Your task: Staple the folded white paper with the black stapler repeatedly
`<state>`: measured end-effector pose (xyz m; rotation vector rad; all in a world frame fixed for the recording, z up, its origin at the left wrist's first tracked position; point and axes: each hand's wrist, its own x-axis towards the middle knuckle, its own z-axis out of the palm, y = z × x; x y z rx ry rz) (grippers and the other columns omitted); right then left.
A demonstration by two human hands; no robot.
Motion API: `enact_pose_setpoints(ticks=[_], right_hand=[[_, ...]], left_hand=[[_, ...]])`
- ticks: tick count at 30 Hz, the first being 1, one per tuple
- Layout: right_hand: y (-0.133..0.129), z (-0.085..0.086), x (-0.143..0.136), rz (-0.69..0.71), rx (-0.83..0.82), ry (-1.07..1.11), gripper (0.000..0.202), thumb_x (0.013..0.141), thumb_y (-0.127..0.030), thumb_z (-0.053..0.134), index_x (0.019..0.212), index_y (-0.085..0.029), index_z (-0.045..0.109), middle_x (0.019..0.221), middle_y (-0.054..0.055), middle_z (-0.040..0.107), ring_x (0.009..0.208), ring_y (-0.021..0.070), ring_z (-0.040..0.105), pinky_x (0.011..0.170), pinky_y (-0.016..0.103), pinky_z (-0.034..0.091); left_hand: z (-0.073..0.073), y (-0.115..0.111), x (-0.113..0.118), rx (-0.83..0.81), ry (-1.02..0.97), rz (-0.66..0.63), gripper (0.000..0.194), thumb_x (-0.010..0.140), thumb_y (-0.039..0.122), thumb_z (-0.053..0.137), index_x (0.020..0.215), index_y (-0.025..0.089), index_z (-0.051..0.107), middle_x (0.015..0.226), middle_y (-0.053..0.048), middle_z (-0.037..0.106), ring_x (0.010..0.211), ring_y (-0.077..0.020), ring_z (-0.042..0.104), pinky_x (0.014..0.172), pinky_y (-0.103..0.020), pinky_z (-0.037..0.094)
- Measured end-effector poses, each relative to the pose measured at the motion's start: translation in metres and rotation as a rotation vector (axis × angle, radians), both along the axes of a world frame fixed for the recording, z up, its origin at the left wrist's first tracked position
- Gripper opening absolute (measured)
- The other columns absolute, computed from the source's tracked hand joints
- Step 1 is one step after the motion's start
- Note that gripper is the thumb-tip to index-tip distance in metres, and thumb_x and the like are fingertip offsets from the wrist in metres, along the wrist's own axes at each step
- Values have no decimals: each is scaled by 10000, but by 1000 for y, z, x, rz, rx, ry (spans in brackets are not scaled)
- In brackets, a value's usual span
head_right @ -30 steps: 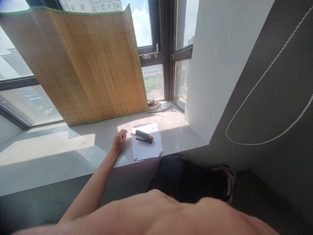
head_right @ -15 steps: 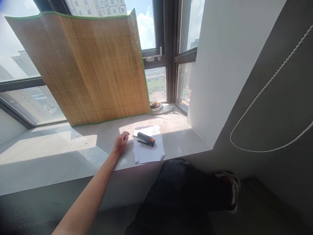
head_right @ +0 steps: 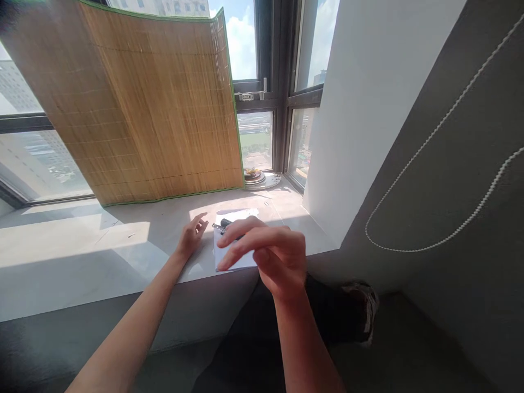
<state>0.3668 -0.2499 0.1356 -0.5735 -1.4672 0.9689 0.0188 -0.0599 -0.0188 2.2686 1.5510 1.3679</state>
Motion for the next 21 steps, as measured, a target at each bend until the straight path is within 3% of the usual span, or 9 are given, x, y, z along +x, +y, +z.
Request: enact_pose_setpoints(ticks=[3,6,8,10,13,16,21], right_hand=[[96,-34,-53,-169,45,-289,210,1046,-442,687,1064,-261,792,1032,74,777,1062,288,726,1038,503,571],[140,-83,-81,-373,69,-665,277,959,-339,806,1200,-208,766,1247,141,728,1249,330,635,1120,497,504],[149,-106,-88,-360,40,-777,450,920,-368,866,1314,-206,720,1309,152,691,1268,332,619,1095,462,514],[153,-118,-92,-308,22,-811,531,915,-399,877,1376,-221,683,1316,136,691,1243,314,637,1048,417,529],[159,-122,-96,-322,-32,-863,485,957,-280,814,1415,-232,659,1315,123,725,1211,301,671,984,379,531],[163,-121,-99,-351,-104,-907,391,955,-160,744,1335,-247,717,1236,96,784,1145,302,712,915,363,531],[160,-122,-100,-356,-37,-845,341,926,-181,745,1243,-305,775,1217,33,815,1151,301,721,957,371,527]], left_hand=[[3,-1,0,24,-2,-49,282,1064,356,572,1188,210,778,1027,-76,778,778,-193,674,782,-332,567],[6,-4,0,25,21,-99,258,1070,331,582,1134,224,807,1023,-77,779,812,-195,683,790,-327,571],[8,-6,1,18,28,-107,253,1068,331,597,1150,239,818,1003,-69,772,816,-190,681,738,-306,557],[8,-7,2,12,16,-141,248,1061,346,614,1140,251,829,1025,-72,770,849,-191,691,668,-281,528],[7,-7,3,1,-11,-193,222,1025,345,664,1141,251,829,1093,-77,783,798,-172,683,609,-268,503],[6,-6,2,-11,-7,-185,202,986,300,700,1136,233,817,1119,-78,793,702,-145,650,617,-282,515],[10,-6,5,-60,45,-211,134,960,248,696,1044,214,795,1052,-77,756,739,-161,657,634,-291,531]])
